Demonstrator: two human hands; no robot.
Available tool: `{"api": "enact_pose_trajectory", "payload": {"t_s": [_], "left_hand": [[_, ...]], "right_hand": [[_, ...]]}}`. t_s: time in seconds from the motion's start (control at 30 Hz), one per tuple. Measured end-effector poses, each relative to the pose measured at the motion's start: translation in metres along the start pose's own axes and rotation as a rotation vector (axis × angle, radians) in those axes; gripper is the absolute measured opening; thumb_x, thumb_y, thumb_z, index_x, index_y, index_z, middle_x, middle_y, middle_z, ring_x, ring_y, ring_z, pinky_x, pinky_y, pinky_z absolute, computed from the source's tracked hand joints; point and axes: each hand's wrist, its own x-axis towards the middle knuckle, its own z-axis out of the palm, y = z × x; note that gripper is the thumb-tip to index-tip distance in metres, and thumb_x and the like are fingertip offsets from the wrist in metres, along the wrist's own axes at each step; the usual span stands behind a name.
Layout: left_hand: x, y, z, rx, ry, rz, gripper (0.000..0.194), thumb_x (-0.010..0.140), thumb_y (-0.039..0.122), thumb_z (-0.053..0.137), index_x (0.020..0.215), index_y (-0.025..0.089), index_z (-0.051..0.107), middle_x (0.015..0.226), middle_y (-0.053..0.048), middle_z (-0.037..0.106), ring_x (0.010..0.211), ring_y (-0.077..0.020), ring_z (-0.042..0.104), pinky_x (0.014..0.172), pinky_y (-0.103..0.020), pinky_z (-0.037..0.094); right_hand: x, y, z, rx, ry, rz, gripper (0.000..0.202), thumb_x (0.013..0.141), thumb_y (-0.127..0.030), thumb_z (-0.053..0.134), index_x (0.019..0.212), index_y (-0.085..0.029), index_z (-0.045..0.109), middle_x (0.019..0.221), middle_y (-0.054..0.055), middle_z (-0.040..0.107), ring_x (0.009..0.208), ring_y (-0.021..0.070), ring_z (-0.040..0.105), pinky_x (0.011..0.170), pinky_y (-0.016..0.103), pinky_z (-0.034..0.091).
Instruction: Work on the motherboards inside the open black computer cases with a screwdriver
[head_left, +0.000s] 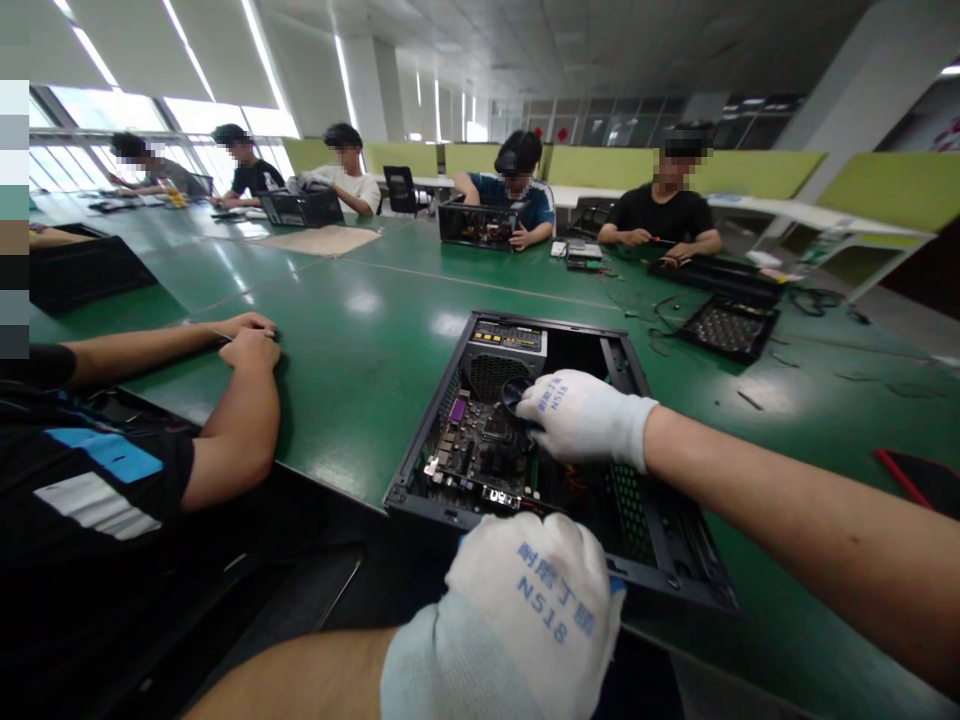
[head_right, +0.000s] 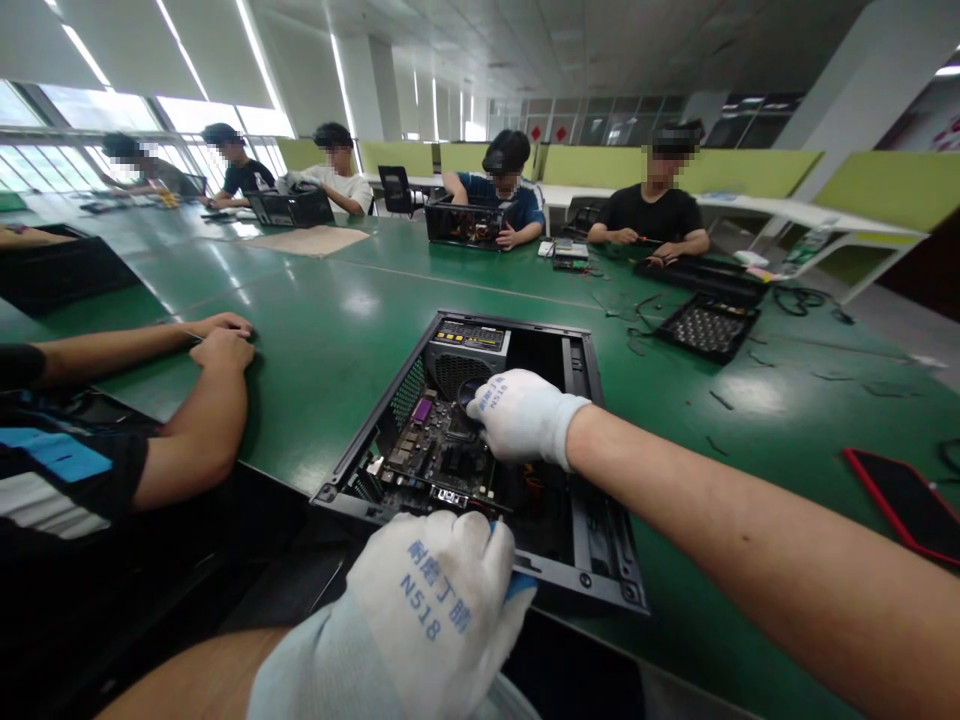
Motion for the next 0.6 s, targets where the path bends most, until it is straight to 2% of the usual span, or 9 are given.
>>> {"api": "enact_pose_trajectory", "payload": {"t_s": [0.17, 0.37, 0.5, 0.6], "left_hand": [[0.000, 0.001, 0.003, -0.033, 0.007, -0.018, 0.037, 0.101, 0.040, 0.065, 0.132, 0.020, 0.063, 0.134, -0.011, 0.064, 0.113, -0.0250, 0.066, 0.094, -0.047, 0.060], [0.000, 0.002, 0.000, -0.041, 0.002, -0.034, 0.036, 0.101, 0.040, 0.065, 0.131, 0.019, 0.063, 0.132, -0.011, 0.065, 0.111, -0.0244, 0.067, 0.093, -0.046, 0.060], [0.006, 0.002, -0.004, -0.032, -0.008, -0.036, 0.028, 0.102, 0.043, 0.057, 0.113, 0.020, 0.070, 0.103, -0.012, 0.071, 0.085, -0.0261, 0.070, 0.070, -0.040, 0.061], [0.014, 0.002, -0.003, -0.049, -0.076, -0.066, 0.028, 0.098, 0.045, 0.056, 0.105, 0.021, 0.069, 0.090, -0.010, 0.071, 0.073, -0.0259, 0.069, 0.060, -0.037, 0.057]], "right_hand": [[-0.016, 0.013, -0.001, -0.011, -0.038, 0.175, 0.026, 0.086, -0.028, 0.060, 0.094, -0.016, 0.081, 0.094, 0.016, 0.080, 0.090, 0.0313, 0.076, 0.076, 0.038, 0.052], [0.002, 0.036, 0.011, -0.094, -0.104, 0.295, 0.031, 0.089, -0.028, 0.057, 0.100, -0.012, 0.082, 0.105, 0.022, 0.079, 0.102, 0.0361, 0.074, 0.083, 0.044, 0.051], [0.017, 0.049, 0.023, -0.076, -0.120, 0.348, 0.029, 0.087, -0.029, 0.062, 0.101, -0.013, 0.082, 0.102, 0.023, 0.079, 0.102, 0.0357, 0.073, 0.082, 0.043, 0.051], [0.018, 0.054, 0.027, -0.049, -0.094, 0.365, 0.033, 0.089, -0.036, 0.062, 0.099, -0.013, 0.082, 0.099, 0.022, 0.079, 0.101, 0.0350, 0.073, 0.082, 0.042, 0.050]]}}
